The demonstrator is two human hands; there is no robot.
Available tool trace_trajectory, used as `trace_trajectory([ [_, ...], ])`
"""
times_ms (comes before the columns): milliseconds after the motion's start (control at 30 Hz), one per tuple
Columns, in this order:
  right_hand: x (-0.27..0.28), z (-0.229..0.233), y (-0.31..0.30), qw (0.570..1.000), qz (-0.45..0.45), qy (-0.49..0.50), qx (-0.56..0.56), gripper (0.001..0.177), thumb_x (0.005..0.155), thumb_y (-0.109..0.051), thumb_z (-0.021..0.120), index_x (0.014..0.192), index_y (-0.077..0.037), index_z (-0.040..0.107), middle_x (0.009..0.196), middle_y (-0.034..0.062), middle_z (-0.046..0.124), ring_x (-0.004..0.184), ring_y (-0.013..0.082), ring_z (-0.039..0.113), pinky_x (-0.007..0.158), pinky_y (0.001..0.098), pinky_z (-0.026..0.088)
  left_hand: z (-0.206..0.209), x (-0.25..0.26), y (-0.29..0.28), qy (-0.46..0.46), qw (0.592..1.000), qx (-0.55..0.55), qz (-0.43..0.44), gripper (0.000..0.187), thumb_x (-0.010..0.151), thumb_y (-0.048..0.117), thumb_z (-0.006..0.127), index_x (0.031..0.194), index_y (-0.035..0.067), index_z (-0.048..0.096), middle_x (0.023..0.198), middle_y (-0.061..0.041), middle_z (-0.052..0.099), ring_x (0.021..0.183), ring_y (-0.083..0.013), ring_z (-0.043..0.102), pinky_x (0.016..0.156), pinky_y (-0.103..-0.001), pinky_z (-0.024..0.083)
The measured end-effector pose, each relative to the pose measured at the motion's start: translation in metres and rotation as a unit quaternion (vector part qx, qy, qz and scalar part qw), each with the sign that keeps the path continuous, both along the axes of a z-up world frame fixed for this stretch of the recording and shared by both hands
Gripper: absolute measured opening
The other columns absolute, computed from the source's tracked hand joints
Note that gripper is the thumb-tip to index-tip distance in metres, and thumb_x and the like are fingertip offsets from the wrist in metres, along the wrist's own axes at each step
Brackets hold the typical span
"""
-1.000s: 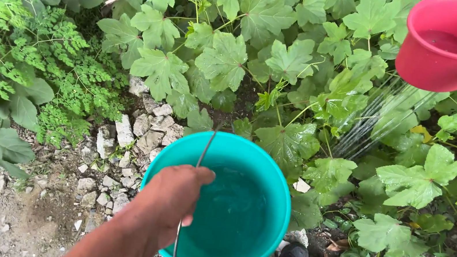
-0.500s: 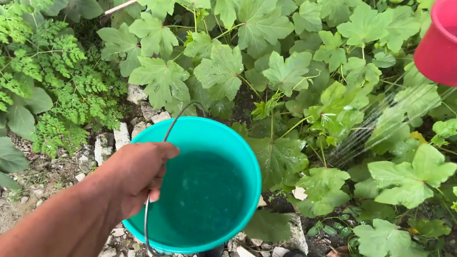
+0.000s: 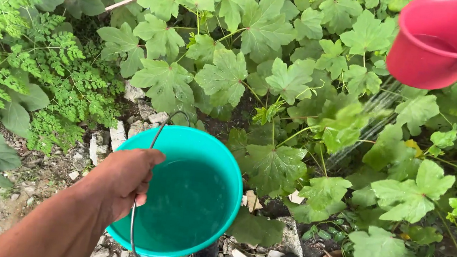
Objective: Watering outdoor plants using a bucket and a small pitcher.
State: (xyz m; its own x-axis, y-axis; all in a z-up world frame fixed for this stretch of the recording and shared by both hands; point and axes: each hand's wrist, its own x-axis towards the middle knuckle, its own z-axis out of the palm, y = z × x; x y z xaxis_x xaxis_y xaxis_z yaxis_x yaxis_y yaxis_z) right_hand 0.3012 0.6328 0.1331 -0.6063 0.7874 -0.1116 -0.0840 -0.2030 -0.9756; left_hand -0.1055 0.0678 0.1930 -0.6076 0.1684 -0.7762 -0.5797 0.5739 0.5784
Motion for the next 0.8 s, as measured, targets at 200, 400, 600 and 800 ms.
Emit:
trace_trajectory([
  [200,-0.089,0.043,-0.069,1.0,0.012,-0.026,0.008,0.017,0.11,-0.024,0.043,0.116,-0.009,0.049,0.086,-0.0055,0.053,0.066,0.0036,0.042,0.064,0.0258,0.035,-0.007,0.008,-0.004,-0.016,1.0,-0.012,0.0,0.031,0.096,0.023,0.066,0.078,0.007,0.047,0.071,-0.004,0.038,0.055,-0.017,0.032,0.046,-0.036,0.03],
  [400,-0.147,0.088,-0.131,0.997,-0.028,-0.074,0.0,0.023,0.109,-0.019,0.04,0.121,-0.003,0.053,0.085,-0.002,0.052,0.068,0.0066,0.042,0.067,0.0266,0.037,-0.016,0.017,-0.007,-0.021,1.0,0.008,-0.007,0.033,0.096,0.022,0.065,0.074,0.008,0.045,0.067,-0.003,0.035,0.054,-0.017,0.031,0.045,-0.036,0.029],
  [600,-0.183,0.106,-0.154,0.998,-0.014,-0.064,-0.019,0.011,0.109,-0.013,0.043,0.11,-0.003,0.046,0.087,0.004,0.055,0.069,0.0118,0.043,0.068,0.0292,0.04,-0.022,0.032,-0.006,-0.025,0.999,-0.008,-0.046,0.032,0.095,0.024,0.064,0.074,0.01,0.046,0.066,-0.002,0.033,0.057,-0.0169,0.029,0.053,-0.038,0.027],
  [800,-0.21,0.128,-0.187,0.997,-0.026,-0.069,-0.012,0.008,0.105,-0.011,0.046,0.105,-0.004,0.051,0.087,0.0067,0.057,0.069,0.0135,0.046,0.067,0.0302,0.043,-0.02,0.046,-0.004,-0.043,0.994,-0.065,-0.081,0.029,0.093,0.034,0.063,0.108,0.009,0.066,0.088,-0.005,0.044,0.08,-0.0211,0.04,0.081,-0.045,0.042],
])
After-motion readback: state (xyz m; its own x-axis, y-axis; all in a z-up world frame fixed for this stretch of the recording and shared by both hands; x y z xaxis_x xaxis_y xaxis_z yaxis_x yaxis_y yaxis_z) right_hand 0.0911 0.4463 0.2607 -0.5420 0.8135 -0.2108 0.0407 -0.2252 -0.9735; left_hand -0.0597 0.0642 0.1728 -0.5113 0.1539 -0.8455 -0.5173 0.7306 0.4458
